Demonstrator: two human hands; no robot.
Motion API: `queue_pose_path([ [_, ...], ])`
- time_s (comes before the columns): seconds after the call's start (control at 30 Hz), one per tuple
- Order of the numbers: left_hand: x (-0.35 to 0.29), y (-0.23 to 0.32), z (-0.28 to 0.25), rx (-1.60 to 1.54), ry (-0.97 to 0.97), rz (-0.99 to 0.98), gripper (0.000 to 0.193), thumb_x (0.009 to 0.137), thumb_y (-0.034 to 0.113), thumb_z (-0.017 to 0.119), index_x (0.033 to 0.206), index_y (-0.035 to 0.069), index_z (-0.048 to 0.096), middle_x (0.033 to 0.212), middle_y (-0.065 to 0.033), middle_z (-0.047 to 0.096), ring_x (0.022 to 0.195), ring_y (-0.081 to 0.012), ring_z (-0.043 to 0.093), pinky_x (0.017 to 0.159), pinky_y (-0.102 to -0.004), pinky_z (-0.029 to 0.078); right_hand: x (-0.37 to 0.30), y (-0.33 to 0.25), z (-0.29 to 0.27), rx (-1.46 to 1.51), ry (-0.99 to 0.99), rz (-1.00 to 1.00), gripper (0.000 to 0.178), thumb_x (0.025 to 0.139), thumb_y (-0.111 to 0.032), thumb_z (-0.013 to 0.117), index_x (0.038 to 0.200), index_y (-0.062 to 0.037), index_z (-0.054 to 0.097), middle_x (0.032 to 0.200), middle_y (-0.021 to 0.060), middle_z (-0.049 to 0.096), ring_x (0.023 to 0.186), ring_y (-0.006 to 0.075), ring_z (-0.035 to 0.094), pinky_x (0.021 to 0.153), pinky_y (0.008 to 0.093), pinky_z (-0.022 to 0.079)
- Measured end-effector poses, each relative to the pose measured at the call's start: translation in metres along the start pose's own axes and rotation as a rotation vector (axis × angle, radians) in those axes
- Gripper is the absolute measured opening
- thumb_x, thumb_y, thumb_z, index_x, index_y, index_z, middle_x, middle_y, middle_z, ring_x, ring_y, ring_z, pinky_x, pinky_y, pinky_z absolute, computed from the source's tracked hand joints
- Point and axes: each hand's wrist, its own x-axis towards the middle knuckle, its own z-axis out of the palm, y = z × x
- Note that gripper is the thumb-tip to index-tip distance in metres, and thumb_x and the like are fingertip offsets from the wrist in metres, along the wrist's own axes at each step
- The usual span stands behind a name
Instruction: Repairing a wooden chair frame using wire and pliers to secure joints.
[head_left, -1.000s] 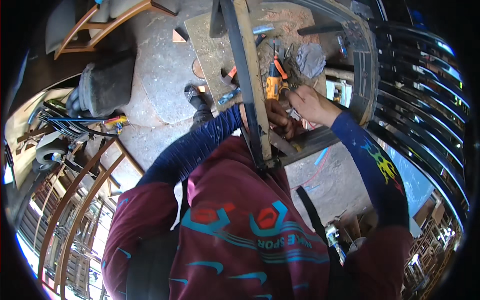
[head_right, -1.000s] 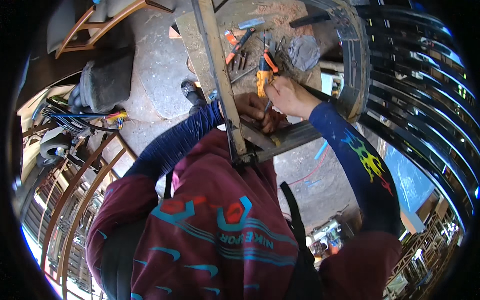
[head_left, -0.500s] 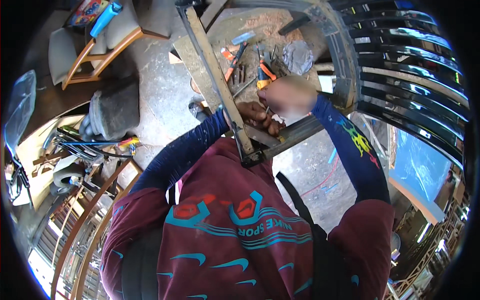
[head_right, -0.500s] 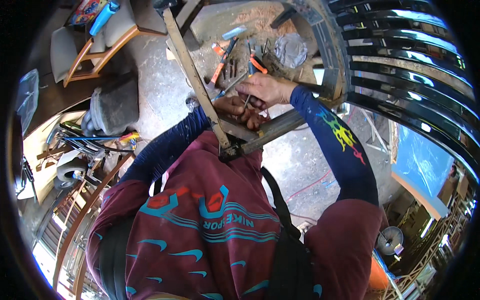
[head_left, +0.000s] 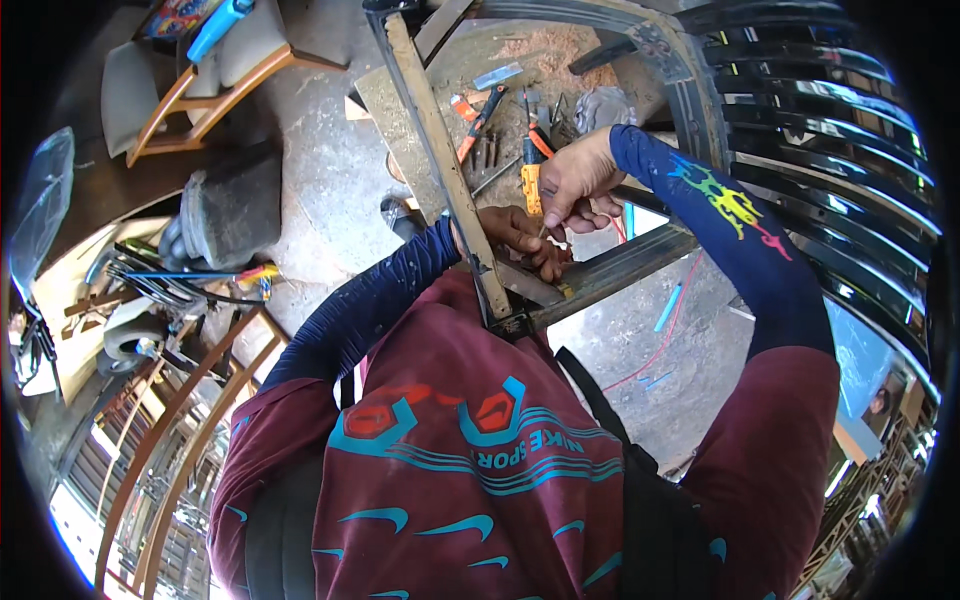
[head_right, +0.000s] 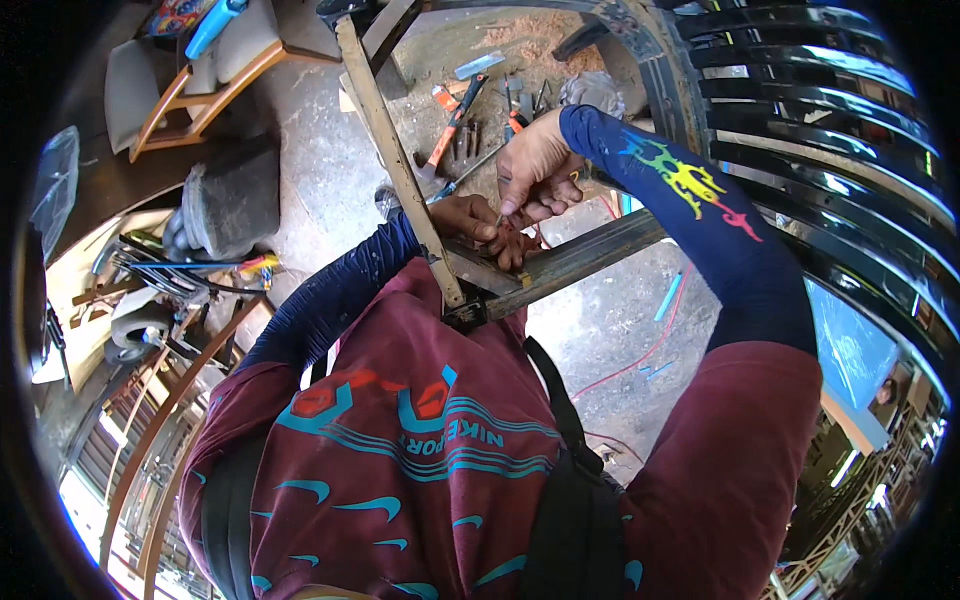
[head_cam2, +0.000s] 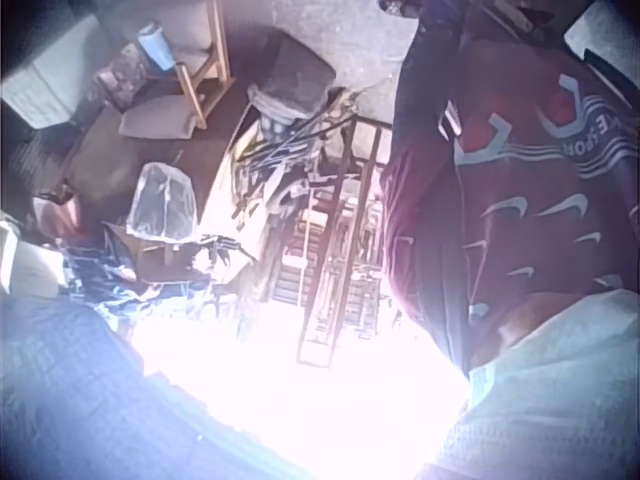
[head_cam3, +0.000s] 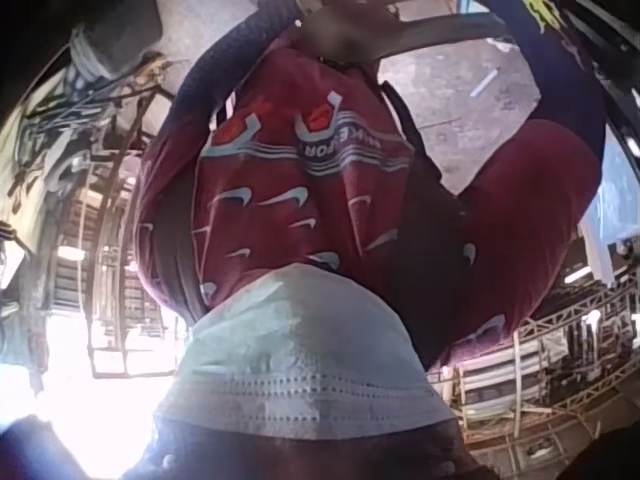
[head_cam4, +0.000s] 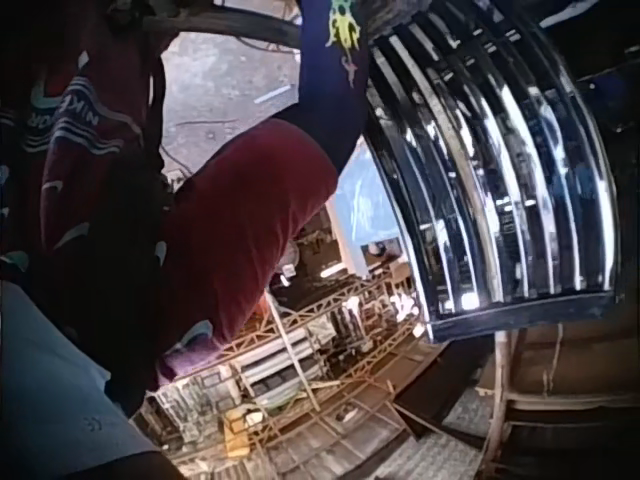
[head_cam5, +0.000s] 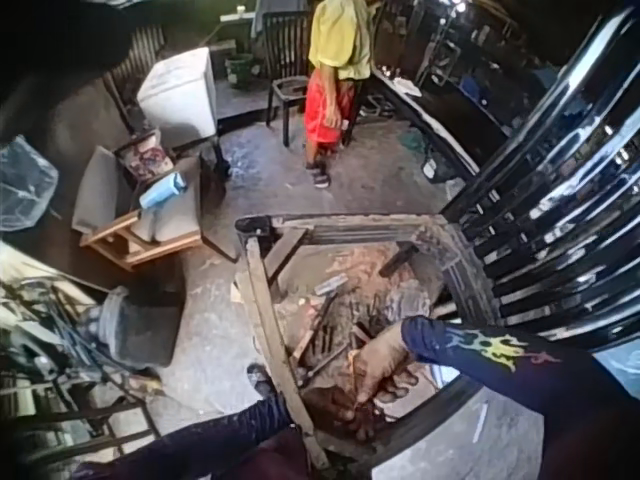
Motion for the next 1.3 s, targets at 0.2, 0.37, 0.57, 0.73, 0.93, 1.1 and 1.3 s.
queue_pose_path([
  [0.2, -0.005, 0.0, 0.01, 0.045, 0.065, 0.001, 0.032, 0.1, 0.027, 0.056, 0.093, -0.001, 0.07, 0.109, -0.0183, 0.071, 0.123, -0.0335, 0.055, 0.109, -0.047, 0.036, -0.012, -0.02, 0.033, -0.256, 0.261, -0.07, 0.024, 0.098, -0.021, 0.06, 0.089, 0.0004, 0.067, 0.066, 0.0036, 0.066, 0.053, 0.0124, 0.063, 0.05, 0.0282, 0.05],
  [0.37, 0.004, 0.002, 0.002, -0.077, -0.138, 0.082, 0.035, 0.104, 0.023, 0.049, 0.117, -0.006, 0.065, 0.124, -0.0179, 0.065, 0.129, -0.0287, 0.052, 0.111, -0.0405, 0.036, -0.013, -0.013, 0.032, -0.416, 0.365, -0.201, 0.021, 0.095, -0.019, 0.063, 0.09, 0.0012, 0.068, 0.067, 0.0039, 0.067, 0.058, 0.013, 0.062, 0.054, 0.0308, 0.048],
  [0.57, 0.002, 0.008, 0.001, -0.081, -0.141, 0.073, 0.034, 0.104, 0.023, 0.048, 0.113, -0.004, 0.067, 0.123, -0.0166, 0.066, 0.13, -0.0279, 0.051, 0.11, -0.0395, 0.036, -0.014, -0.005, 0.02, -0.885, 0.448, -0.422, 0.022, 0.092, -0.022, 0.066, 0.091, -0.0007, 0.07, 0.069, 0.005, 0.069, 0.06, 0.0163, 0.063, 0.058, 0.0342, 0.048],
  [0.73, -0.003, 0.013, 0.012, -0.229, 0.072, -0.106, 0.03, 0.098, 0.023, 0.06, 0.094, -0.005, 0.069, 0.111, -0.0205, 0.07, 0.122, -0.0328, 0.057, 0.107, -0.045, 0.041, -0.007, -0.027, 0.001, -0.347, 0.049, 0.056, 0.032, 0.099, -0.026, 0.057, 0.093, 0.0028, 0.068, 0.074, 0.007, 0.071, 0.064, 0.0142, 0.066, 0.058, 0.0297, 0.052],
  [0.93, -0.004, 0.004, 0.002, -0.137, -0.001, -0.03, 0.029, 0.102, 0.019, 0.054, 0.102, -0.004, 0.071, 0.114, -0.0157, 0.07, 0.122, -0.0259, 0.057, 0.105, -0.0378, 0.04, -0.008, -0.026, 0.014, -1.082, 0.293, -0.486, 0.013, 0.087, -0.013, 0.06, 0.084, -0.0015, 0.064, 0.064, 0.0116, 0.064, 0.06, 0.0317, 0.064, 0.056, 0.0426, 0.05],
  [1.1, -0.003, 0.014, -0.007, 0.006, -0.047, -0.065, 0.028, 0.102, 0.02, 0.054, 0.105, -0.002, 0.07, 0.115, -0.0139, 0.07, 0.125, -0.0255, 0.055, 0.107, -0.0381, 0.04, -0.008, 0.003, 0.024, -1.556, 0.649, -0.739, 0.012, 0.078, -0.015, 0.06, 0.084, -0.0065, 0.055, 0.072, 0.0081, 0.059, 0.073, 0.0281, 0.064, 0.066, 0.0388, 0.05],
  [1.3, 0.006, 0.008, -0.001, -0.091, -0.156, 0.047, 0.027, 0.103, 0.019, 0.052, 0.107, -0.001, 0.069, 0.115, -0.0144, 0.07, 0.127, -0.025, 0.053, 0.109, -0.0397, 0.038, -0.003, 0.022, 0.027, -1.686, 0.858, -0.926, 0.013, 0.084, -0.021, 0.057, 0.089, -0.0092, 0.056, 0.075, 0.0043, 0.058, 0.073, 0.0232, 0.063, 0.069, 0.0367, 0.05],
])
